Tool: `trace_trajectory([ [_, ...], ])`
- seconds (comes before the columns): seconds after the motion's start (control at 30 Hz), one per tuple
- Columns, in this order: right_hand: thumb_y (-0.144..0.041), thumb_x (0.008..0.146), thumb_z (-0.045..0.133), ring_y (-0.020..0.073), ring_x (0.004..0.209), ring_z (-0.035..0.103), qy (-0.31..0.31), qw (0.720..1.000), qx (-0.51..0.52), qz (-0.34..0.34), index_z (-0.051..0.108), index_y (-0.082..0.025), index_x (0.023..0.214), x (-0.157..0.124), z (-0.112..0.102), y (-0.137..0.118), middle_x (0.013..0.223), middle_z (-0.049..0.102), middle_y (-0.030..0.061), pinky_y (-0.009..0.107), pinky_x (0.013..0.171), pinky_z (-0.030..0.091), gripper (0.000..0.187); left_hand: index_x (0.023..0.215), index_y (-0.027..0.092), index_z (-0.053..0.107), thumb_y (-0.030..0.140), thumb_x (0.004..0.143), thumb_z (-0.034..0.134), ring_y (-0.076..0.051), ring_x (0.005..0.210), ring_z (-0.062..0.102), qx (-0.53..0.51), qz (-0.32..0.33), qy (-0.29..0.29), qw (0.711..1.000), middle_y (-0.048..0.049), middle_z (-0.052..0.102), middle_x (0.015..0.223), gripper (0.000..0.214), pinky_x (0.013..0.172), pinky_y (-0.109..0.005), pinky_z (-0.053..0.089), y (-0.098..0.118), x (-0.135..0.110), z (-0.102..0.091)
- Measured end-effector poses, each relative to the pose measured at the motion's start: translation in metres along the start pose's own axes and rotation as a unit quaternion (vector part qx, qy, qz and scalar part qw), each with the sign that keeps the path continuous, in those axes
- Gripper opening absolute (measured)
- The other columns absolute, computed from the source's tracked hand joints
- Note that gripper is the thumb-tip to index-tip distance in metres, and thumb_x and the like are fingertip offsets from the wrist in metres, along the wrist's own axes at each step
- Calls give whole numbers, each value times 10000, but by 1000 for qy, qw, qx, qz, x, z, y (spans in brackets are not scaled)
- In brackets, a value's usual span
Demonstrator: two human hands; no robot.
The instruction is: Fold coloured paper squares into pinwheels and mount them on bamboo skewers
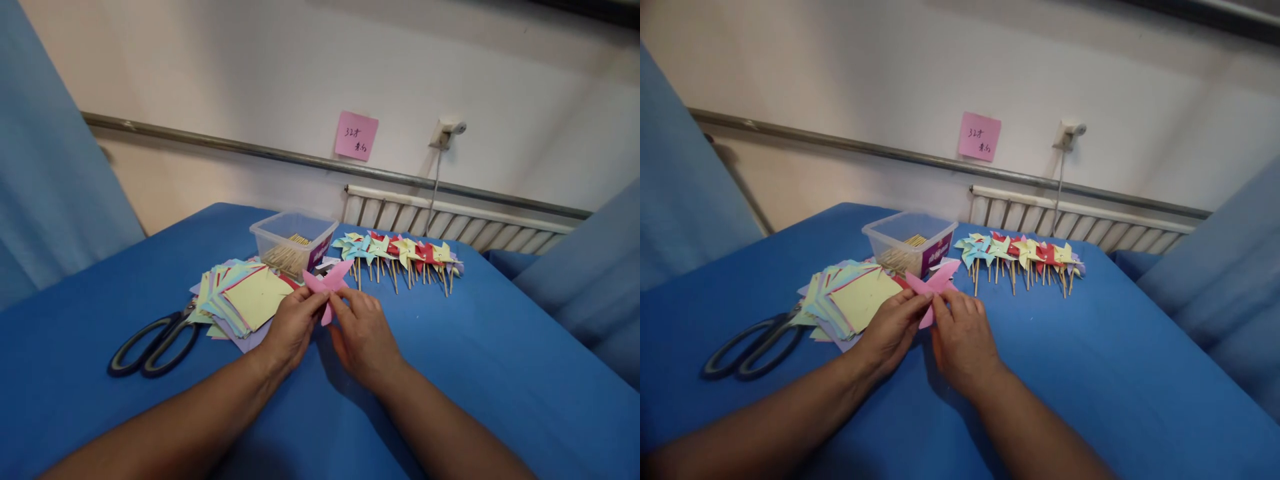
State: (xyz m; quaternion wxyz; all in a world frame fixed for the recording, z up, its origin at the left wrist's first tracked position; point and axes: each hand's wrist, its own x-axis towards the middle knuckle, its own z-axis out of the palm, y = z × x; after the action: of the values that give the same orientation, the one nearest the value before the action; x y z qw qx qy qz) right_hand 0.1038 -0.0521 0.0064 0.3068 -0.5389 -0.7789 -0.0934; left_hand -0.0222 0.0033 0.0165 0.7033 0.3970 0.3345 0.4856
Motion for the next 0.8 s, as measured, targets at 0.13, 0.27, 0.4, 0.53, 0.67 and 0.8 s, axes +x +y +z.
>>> trace_trajectory([
  [0.13, -172, 839, 520, 290, 1164, 467, -27, 1000, -4, -2, 481, -138, 1298, -1, 0, -5, 1265, 539, 153, 468, 947, 407, 462, 802, 114, 679, 274, 650, 745, -129, 662, 591, 4, -14, 29, 999, -32, 680, 713, 230, 662, -249, 444, -2, 4, -4],
  [0.27, -182, 831, 542, 308, 1196, 450, -48, 999, -6, -8, 496, -135, 1284, -1, 0, -7, 1282, 534, 164, 489, 947, 412, 458, 817, 105, 669, 270, 641, 750, -125, 637, 581, -1, -23, 36, 999, -34, 671, 700, 253, 637, -247, 434, -4, 8, -8],
  [0.4, -182, 855, 525, 278, 1134, 514, -34, 999, 23, -26, 570, -185, 1174, -4, -4, -8, 1213, 587, 132, 458, 903, 444, 322, 791, 112, 656, 286, 618, 760, -131, 623, 575, 19, -21, 50, 998, -29, 659, 683, 267, 615, -250, 424, -7, 10, -10],
  [0.53, -141, 865, 493, 224, 1039, 575, 75, 993, 82, -33, 573, -198, 1134, -5, -7, -5, 1141, 618, 114, 397, 849, 473, 286, 749, 123, 648, 319, 608, 749, -124, 577, 543, 61, -17, 37, 997, -10, 629, 634, 262, 564, -239, 391, -13, 12, -12],
  [0.67, -113, 846, 485, 203, 990, 601, 170, 976, 132, -15, 606, -201, 1044, 25, -7, 2, 1034, 644, 99, 360, 851, 478, 248, 689, 141, 624, 322, 593, 736, -116, 534, 493, 115, -32, 5, 993, 10, 593, 597, 234, 514, -233, 341, -24, 15, -14],
  [0.8, -126, 813, 496, 202, 903, 623, 122, 982, 137, 49, 658, -181, 937, 109, -1, 12, 952, 676, 83, 334, 819, 471, 211, 585, 164, 575, 319, 597, 719, -102, 482, 411, 242, -25, -22, 970, 41, 505, 521, 212, 479, -235, 272, -30, 18, -17],
])
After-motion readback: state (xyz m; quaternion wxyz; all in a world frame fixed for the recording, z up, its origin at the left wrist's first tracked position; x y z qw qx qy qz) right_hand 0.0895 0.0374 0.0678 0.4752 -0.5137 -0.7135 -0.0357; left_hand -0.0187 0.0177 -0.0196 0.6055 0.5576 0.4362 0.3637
